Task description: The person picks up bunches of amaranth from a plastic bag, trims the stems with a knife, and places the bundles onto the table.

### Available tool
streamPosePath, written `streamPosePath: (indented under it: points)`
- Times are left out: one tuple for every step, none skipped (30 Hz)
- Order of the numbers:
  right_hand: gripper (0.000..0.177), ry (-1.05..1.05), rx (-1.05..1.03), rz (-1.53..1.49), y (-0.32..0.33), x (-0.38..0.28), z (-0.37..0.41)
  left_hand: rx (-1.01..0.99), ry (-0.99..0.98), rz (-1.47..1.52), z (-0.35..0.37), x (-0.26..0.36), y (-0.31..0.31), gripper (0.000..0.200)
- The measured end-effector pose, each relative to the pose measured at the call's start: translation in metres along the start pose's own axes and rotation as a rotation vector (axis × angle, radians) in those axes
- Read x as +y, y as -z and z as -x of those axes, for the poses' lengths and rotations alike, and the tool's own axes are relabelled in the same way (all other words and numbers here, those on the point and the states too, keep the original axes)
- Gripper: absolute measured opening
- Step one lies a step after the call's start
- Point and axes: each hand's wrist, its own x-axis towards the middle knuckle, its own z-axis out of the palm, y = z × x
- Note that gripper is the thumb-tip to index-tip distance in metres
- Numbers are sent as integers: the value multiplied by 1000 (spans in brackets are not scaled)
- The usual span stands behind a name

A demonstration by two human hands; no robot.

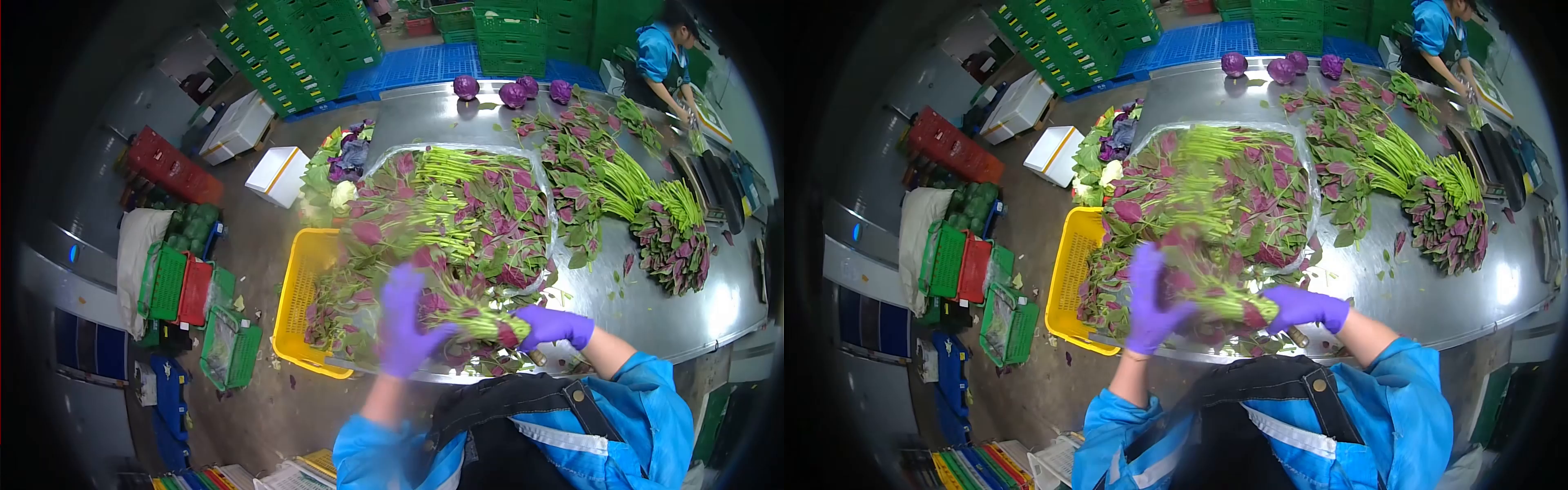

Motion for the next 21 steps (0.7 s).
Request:
streamPosePath:
  points:
    - [51, 84, 29, 30, 3, 16, 1, 159, 15, 66, -1, 4, 14, 77]
    - [46, -47, 146, 386, 1, 10, -6, 152, 15, 68, 1, 5, 22, 77]
    - [45, -171, 124, 503, 2, 1, -2, 180, 11, -2, 1, 6, 29, 72]
    - [44, -119, 138, 474, 5, -5, 0, 219, -2, -76, -3, 5, 33, 69]
    - [44, -64, 149, 451, 10, -10, 1, 228, -13, -76, -7, 6, 36, 69]
    - [44, -66, 151, 452, 9, -13, 3, 170, -8, -136, -6, 7, 38, 69]
    - [44, -22, 195, 402, 9, -18, 4, 112, -3, -197, -5, 8, 39, 70]
    - [45, 22, 236, 352, 8, -26, 6, 92, -3, -213, -8, 9, 38, 71]
    - [49, 16, 161, 445, 6, -35, 10, 88, 0, -211, -11, 9, 37, 71]
    - [53, 39, 61, 442, 2, -29, 9, -31, -10, -244, -14, 9, 36, 71]
    - [57, 64, -35, 441, 1, -24, 6, -146, -24, -278, -19, 8, 35, 71]
    - [57, 63, -36, 441, 5, -24, 9, -227, -79, -342, -22, 10, 33, 59]
    - [58, 177, -10, 365, 10, -25, 16, -231, -72, -337, -13, -8, 20, 59]
    - [60, 290, 21, 285, 15, -27, 22, -461, 60, 87, 2, -45, -3, 58]
    - [56, 256, -43, 210, 22, -32, 26, -676, 190, 516, 16, -70, -19, 57]
    - [53, 138, -116, 79, 28, -37, 29, -739, 577, 785, 33, -75, -32, 53]
    - [50, 20, -185, -54, 32, -39, 31, -783, 976, 1040, 50, -73, -42, 50]
    - [50, 39, -166, -134, 35, -20, 29, -759, 861, 1051, 57, -53, -35, 45]
    - [50, 55, -150, -210, 38, 4, 25, -730, 744, 1067, 56, -24, -24, 41]
    - [56, -22, -150, -272, 43, 12, 25, -742, 743, 1074, 50, 3, -16, 41]
    - [60, -105, -104, -336, 45, 12, 28, -733, 755, 1466, 42, 29, -9, 42]
